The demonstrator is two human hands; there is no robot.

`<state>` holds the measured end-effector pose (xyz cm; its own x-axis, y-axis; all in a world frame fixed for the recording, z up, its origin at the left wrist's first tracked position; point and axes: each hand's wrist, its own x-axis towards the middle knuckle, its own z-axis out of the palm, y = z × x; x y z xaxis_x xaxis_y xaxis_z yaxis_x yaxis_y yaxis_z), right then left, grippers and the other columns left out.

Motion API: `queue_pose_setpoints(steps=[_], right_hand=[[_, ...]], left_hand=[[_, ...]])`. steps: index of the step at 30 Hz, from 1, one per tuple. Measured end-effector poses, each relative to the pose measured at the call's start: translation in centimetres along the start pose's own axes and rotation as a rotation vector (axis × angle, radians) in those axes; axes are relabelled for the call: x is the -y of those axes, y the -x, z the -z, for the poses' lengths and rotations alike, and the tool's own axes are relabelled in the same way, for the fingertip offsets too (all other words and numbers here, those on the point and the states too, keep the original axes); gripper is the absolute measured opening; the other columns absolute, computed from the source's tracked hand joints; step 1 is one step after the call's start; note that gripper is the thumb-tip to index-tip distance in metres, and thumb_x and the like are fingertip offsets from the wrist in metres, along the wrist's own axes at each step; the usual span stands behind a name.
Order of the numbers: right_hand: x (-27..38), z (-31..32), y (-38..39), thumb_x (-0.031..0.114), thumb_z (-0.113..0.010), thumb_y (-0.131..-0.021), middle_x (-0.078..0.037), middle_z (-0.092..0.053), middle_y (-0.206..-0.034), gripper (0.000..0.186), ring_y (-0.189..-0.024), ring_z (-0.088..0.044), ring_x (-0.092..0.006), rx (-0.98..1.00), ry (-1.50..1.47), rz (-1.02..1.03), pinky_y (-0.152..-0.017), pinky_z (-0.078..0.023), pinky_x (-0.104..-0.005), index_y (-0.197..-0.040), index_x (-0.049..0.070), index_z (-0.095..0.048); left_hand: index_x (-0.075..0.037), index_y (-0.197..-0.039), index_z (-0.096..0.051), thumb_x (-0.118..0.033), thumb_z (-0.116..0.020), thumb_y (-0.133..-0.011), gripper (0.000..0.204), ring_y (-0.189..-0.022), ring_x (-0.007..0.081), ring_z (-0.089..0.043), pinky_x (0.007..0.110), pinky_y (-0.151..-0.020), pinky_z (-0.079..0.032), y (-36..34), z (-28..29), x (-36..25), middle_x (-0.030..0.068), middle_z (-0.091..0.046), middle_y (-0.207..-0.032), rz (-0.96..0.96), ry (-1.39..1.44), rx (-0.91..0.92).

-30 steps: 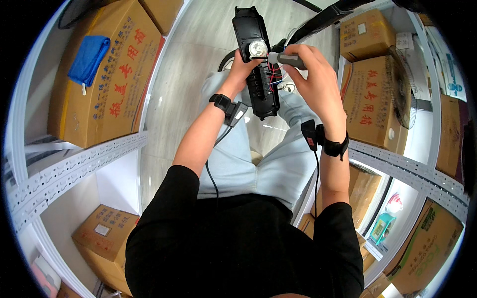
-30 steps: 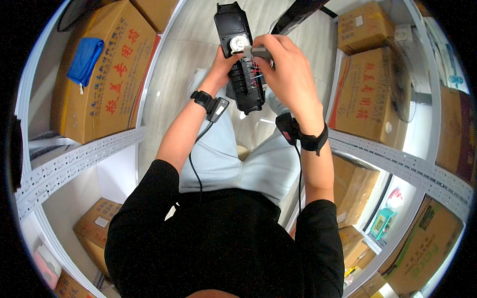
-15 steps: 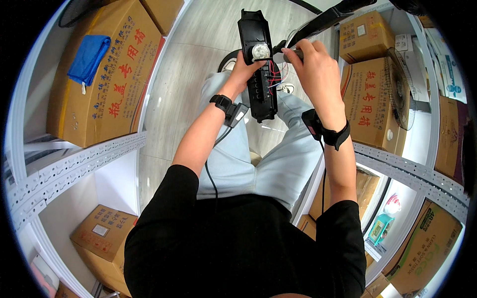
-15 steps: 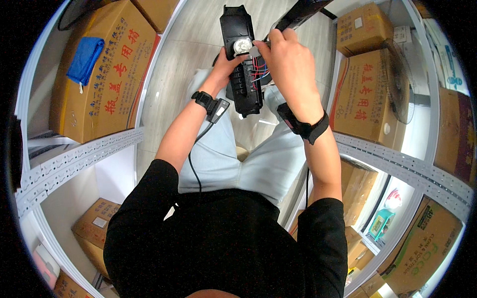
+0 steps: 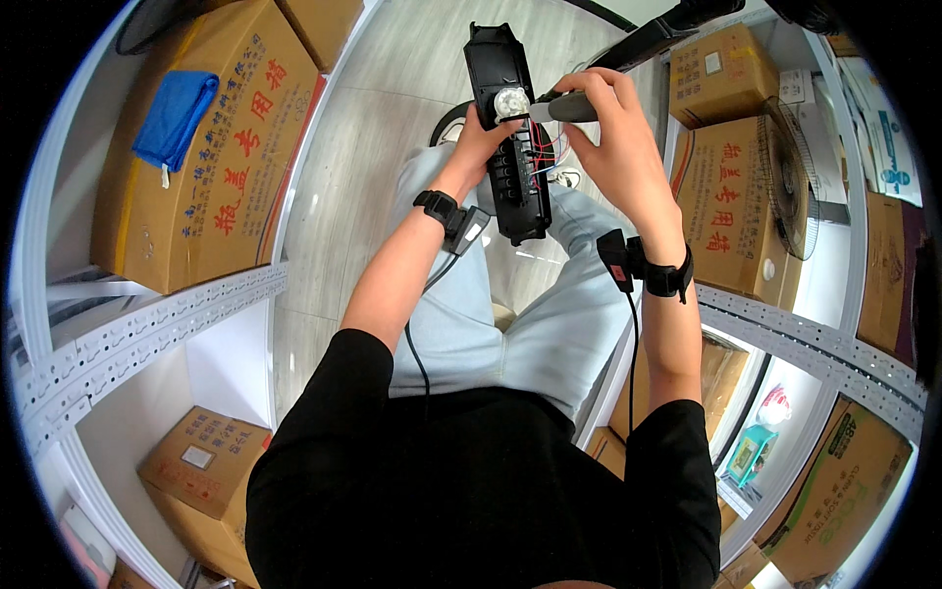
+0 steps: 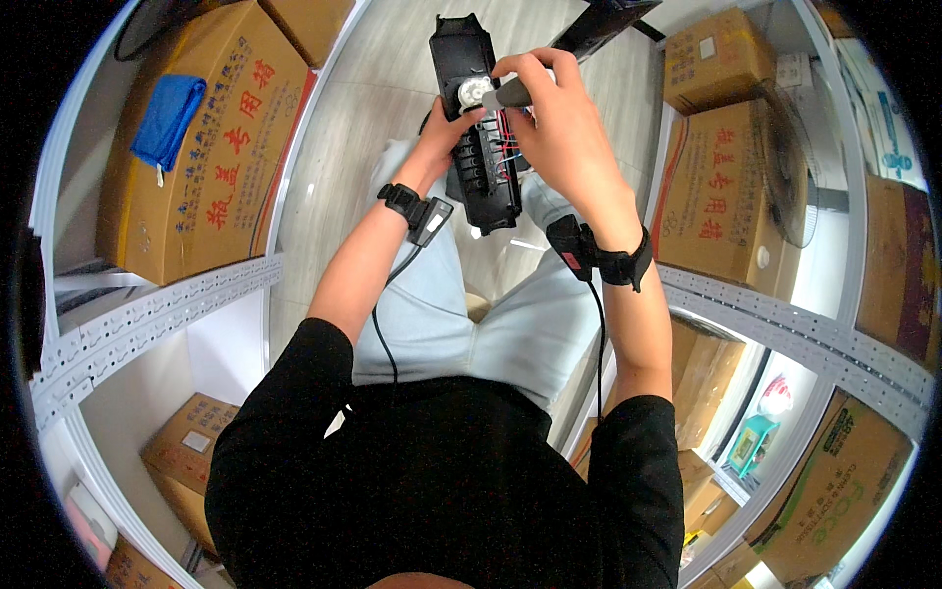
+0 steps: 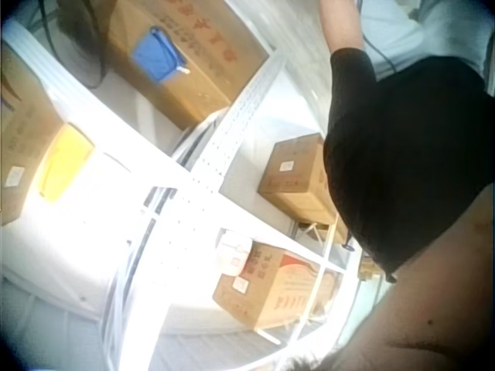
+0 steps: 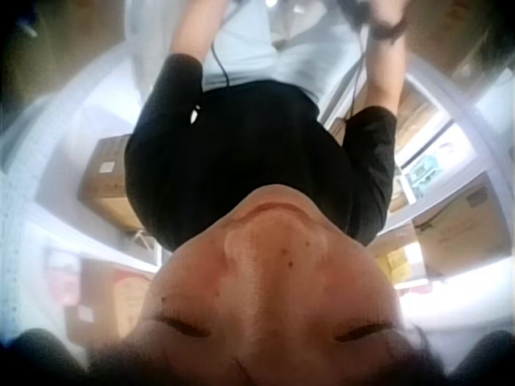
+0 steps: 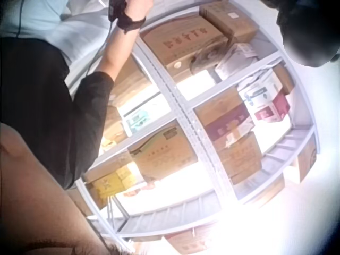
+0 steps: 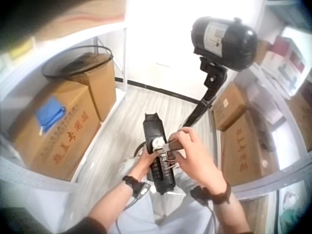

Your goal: The person uses a screwdriver to remove screws from a black plastic housing attached to a fan stand. They then open the housing to expose internal wiring and components, manipulating the wires and parts with their hands.

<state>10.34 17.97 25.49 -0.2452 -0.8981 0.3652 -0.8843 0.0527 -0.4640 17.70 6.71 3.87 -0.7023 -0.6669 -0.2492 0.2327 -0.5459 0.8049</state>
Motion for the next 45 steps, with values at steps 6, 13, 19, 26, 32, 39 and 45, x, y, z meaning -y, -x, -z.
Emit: queue_pose_setpoints(steps=[6,13,19,26,32,39,45], right_hand=[[-0.5,0.3,-0.3,0.009,-0.07,-0.081,-0.013,-0.057,-0.105,0.029,-0.086,-0.064,-0.034,0.085,0.235,-0.077,-0.07,-0.054,-0.0393,-0.107,0.011,-0.057],[0.4,0.4,-0.2,0.006,-0.07,-0.079,-0.015,-0.053,-0.111,0.035,-0.088,-0.064,-0.034,0.2,0.372,-0.342,-0.075,-0.052,-0.0427,-0.11,0.01,-0.054],[0.4,0.4,0.3,0.012,-0.069,-0.081,-0.014,-0.057,-0.106,0.029,-0.081,-0.066,-0.0346,-0.01,0.056,-0.034,-0.068,-0.054,-0.0412,-0.108,0.011,-0.057],[-0.7,0.2,0.3,0.016,-0.069,-0.082,-0.012,-0.059,-0.102,0.03,-0.077,-0.067,-0.0331,0.037,0.251,-0.011,-0.064,-0.054,-0.0403,-0.11,0.012,-0.059],[0.0,0.4,0.6,0.017,-0.069,-0.083,-0.013,-0.059,-0.103,0.03,-0.074,-0.067,-0.0328,0.067,0.235,-0.133,-0.063,-0.054,-0.0409,-0.11,0.013,-0.059],[0.2,0.1,0.7,0.017,-0.07,-0.083,-0.013,-0.059,-0.102,0.029,-0.075,-0.066,-0.0324,0.007,0.158,-0.061,-0.063,-0.054,-0.0411,-0.109,0.011,-0.058],[-0.9,-0.5,1.1,0.012,-0.07,-0.081,-0.01,-0.059,-0.101,0.024,-0.078,-0.066,-0.031,-0.017,0.192,-0.085,-0.063,-0.054,-0.04,-0.101,0.009,-0.056]], left_hand=[[-0.001,-0.126,-0.04,-0.013,-0.076,-0.081,0.058,-0.106,0.0199,-0.059,0.036,-0.088,-0.051,-0.6,0.5,1.0,0.0108,-0.057,-0.117,-0.07,-0.034,0.01],[-0.002,-0.125,-0.04,-0.012,-0.075,-0.082,0.056,-0.104,0.02,-0.059,0.036,-0.087,-0.051,-0.5,0.4,0.9,0.0106,-0.057,-0.116,-0.063,-0.036,0.01],[-0.001,-0.124,-0.04,-0.012,-0.076,-0.081,0.057,-0.105,0.0199,-0.059,0.036,-0.087,-0.051,-0.2,0.2,0.6,0.0106,-0.057,-0.117,-0.041,-0.047,0.003],[-0.002,-0.124,-0.04,-0.012,-0.076,-0.081,0.056,-0.106,0.0198,-0.059,0.036,-0.088,-0.051,-0.1,0.1,0.5,0.0105,-0.057,-0.118,-0.04,-0.026,0.004],[-0.002,-0.124,-0.04,-0.011,-0.074,-0.082,0.054,-0.106,0.0193,-0.058,0.036,-0.087,-0.051,0.1,0.1,0.2,0.0101,-0.057,-0.118,-0.071,0.009,0.044],[-0.002,-0.122,-0.042,-0.012,-0.075,-0.082,0.052,-0.105,0.018,-0.059,0.035,-0.086,-0.051,-0.4,0.3,0.7,0.0088,-0.058,-0.114,-0.035,-0.028,0.003],[-0.002,-0.122,-0.041,-0.015,-0.077,-0.081,0.056,-0.106,0.0185,-0.058,0.034,-0.088,-0.05,-0.3,0.1,0.5,0.0091,-0.057,-0.115,-0.035,-0.035,0.014]])
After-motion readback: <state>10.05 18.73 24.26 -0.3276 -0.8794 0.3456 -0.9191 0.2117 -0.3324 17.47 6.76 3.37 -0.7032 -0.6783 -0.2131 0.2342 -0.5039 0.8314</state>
